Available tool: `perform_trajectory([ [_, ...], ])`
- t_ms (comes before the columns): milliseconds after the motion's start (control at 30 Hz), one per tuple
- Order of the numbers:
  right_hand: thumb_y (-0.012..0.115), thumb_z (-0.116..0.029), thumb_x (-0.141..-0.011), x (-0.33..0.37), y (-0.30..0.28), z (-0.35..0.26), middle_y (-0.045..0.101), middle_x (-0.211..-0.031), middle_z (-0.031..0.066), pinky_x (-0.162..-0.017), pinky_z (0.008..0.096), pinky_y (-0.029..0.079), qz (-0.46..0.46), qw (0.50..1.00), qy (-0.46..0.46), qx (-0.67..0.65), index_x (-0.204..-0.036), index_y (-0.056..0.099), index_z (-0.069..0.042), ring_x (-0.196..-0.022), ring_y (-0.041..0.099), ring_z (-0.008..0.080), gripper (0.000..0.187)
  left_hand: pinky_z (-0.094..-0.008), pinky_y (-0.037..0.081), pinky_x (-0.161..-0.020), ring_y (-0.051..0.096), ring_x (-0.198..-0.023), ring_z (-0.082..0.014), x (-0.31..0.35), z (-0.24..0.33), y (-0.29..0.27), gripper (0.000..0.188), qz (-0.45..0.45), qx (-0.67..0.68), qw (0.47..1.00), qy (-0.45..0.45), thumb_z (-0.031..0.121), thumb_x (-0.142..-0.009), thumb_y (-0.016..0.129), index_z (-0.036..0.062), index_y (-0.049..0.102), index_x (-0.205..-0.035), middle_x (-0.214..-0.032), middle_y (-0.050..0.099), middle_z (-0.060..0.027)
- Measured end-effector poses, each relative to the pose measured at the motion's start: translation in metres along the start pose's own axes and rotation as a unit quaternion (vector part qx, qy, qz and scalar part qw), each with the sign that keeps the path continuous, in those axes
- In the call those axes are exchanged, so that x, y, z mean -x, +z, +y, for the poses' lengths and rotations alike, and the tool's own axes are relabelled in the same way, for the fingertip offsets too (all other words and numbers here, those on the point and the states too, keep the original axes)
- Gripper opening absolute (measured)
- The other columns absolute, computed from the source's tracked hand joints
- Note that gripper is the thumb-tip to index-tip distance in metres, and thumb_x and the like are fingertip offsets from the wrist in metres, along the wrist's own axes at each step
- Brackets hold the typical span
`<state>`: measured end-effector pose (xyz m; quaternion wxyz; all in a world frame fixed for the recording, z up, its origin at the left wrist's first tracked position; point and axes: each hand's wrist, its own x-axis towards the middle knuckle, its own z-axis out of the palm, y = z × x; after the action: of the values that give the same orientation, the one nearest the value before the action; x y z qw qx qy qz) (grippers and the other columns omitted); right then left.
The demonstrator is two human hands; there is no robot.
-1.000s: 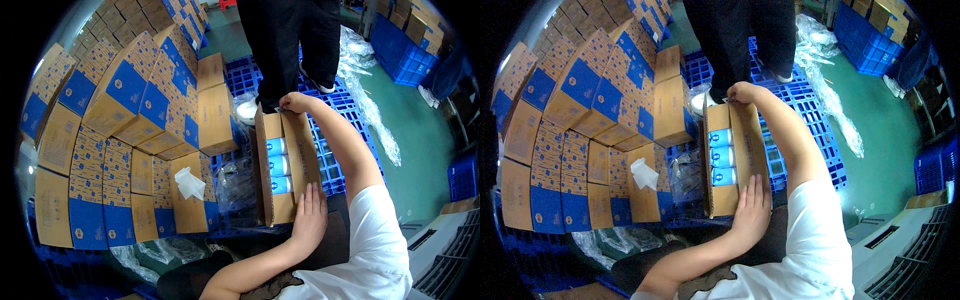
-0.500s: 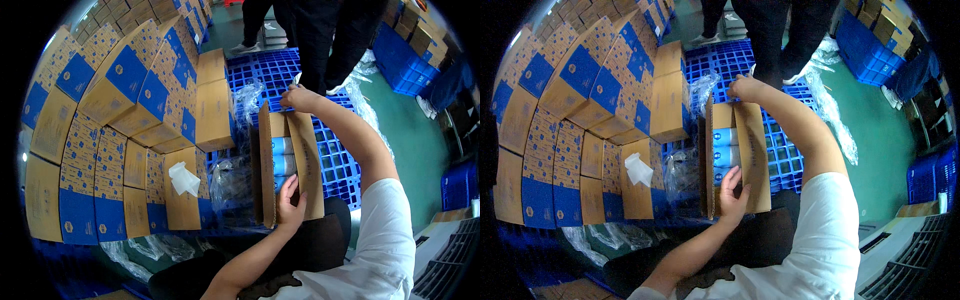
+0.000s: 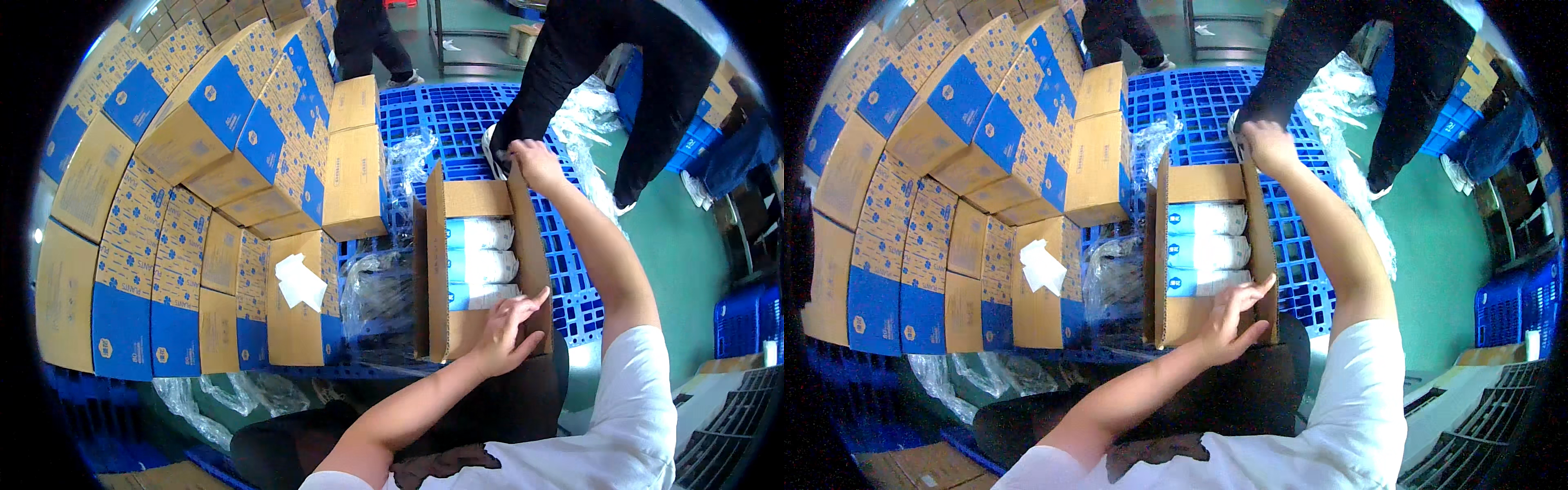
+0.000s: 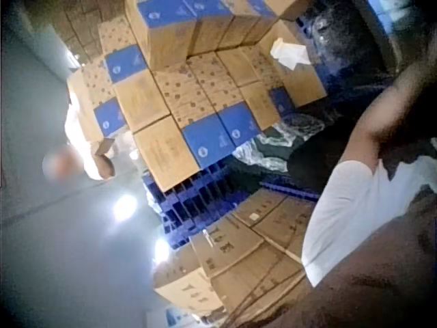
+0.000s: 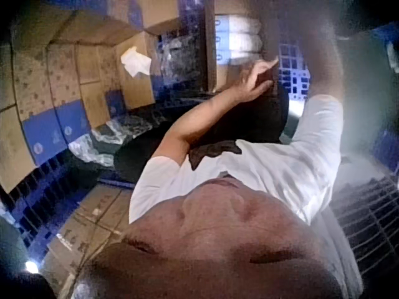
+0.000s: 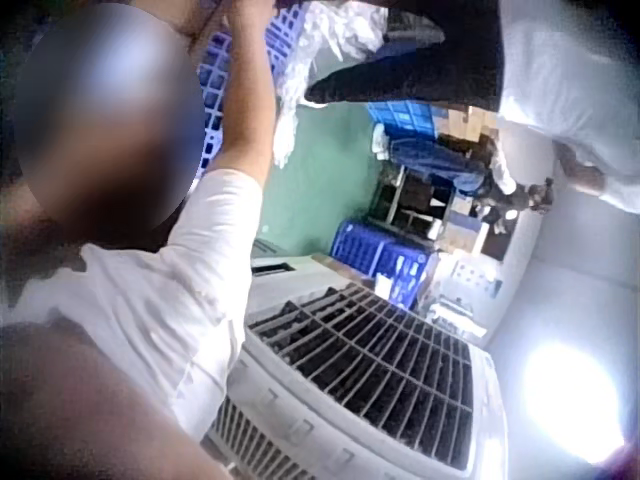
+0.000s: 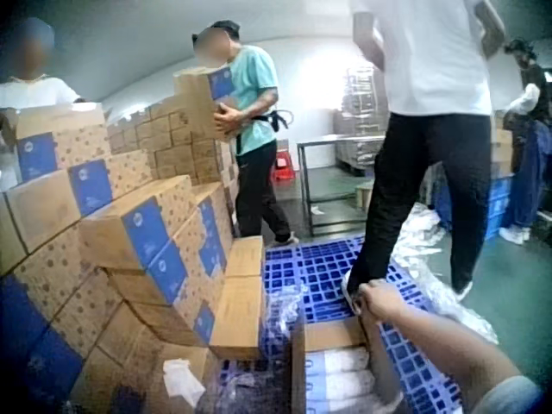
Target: The person uses a utility knife to cut open tape on cardboard boxes, unfolds the flaps, and handles the bottled contents while working on a blue plastic pallet.
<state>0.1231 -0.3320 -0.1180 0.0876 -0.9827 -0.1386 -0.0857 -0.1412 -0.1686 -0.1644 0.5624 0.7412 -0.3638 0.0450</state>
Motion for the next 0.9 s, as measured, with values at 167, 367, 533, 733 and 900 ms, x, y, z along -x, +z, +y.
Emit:
perform_trajectory([
  [167,0.063,-0.066,-0.065,0.044,-0.007,0.017,0.035,-0.134,0.0149,-0.086,0.0470,0.036,-0.122,0.759,0.352,-0.534,-0.135,0.032,-0.015,-0.114,0.039,0.0294,0.092,-0.0483,0.032,-0.101,0.033,-0.127,-0.0410,0.004,0.024,-0.010,0.058,-0.005,-0.004,1.000,-0.002,0.014,-0.077,0.067,0.0023,0.034,-0.123,-0.138,0.030,-0.0259],
  [367,0.061,-0.056,-0.074,0.125,-0.012,-0.064,0.038,-0.096,0.0031,-0.077,0.0362,0.033,-0.174,0.695,0.298,-0.631,-0.128,0.038,-0.018,-0.081,0.033,0.0149,0.070,-0.0425,0.039,-0.089,0.049,-0.097,-0.0217,0.105,0.046,-0.080,0.040,0.214,-0.142,0.958,0.128,0.037,-0.077,0.063,0.0125,0.054,-0.108,-0.111,0.052,-0.0077],
  [533,0.054,-0.070,-0.072,0.169,0.067,-0.054,0.026,-0.141,0.0227,-0.098,0.0568,0.026,-0.077,0.588,0.437,-0.676,-0.140,0.028,-0.007,-0.129,0.027,0.0362,0.096,-0.0421,0.022,-0.106,0.025,-0.132,-0.0268,0.109,-0.054,-0.101,0.085,0.244,0.334,0.723,-0.553,0.075,-0.080,0.025,0.0150,0.021,-0.141,-0.146,0.023,-0.0091],
  [733,0.042,-0.057,-0.088,0.173,0.087,-0.086,0.062,-0.101,0.0150,-0.080,0.0342,0.044,-0.017,0.685,0.420,-0.595,-0.109,0.060,0.003,-0.091,0.056,0.0201,0.066,-0.0416,0.033,-0.099,0.042,-0.119,-0.0260,0.069,-0.121,-0.084,0.088,0.139,0.525,0.703,-0.459,0.077,-0.078,0.029,0.0128,0.030,-0.138,-0.131,0.043,-0.0099],
  [900,0.046,-0.056,-0.087,0.173,0.126,-0.068,0.059,-0.114,0.0161,-0.091,0.0314,0.040,0.027,0.613,0.411,-0.675,-0.117,0.057,-0.001,-0.103,0.054,0.0220,0.064,-0.0411,0.033,-0.099,0.042,-0.119,-0.0262,0.039,-0.104,-0.068,0.087,0.140,0.487,0.731,-0.457,0.076,-0.078,0.030,0.0120,0.030,-0.137,-0.131,0.043,-0.0098],
])
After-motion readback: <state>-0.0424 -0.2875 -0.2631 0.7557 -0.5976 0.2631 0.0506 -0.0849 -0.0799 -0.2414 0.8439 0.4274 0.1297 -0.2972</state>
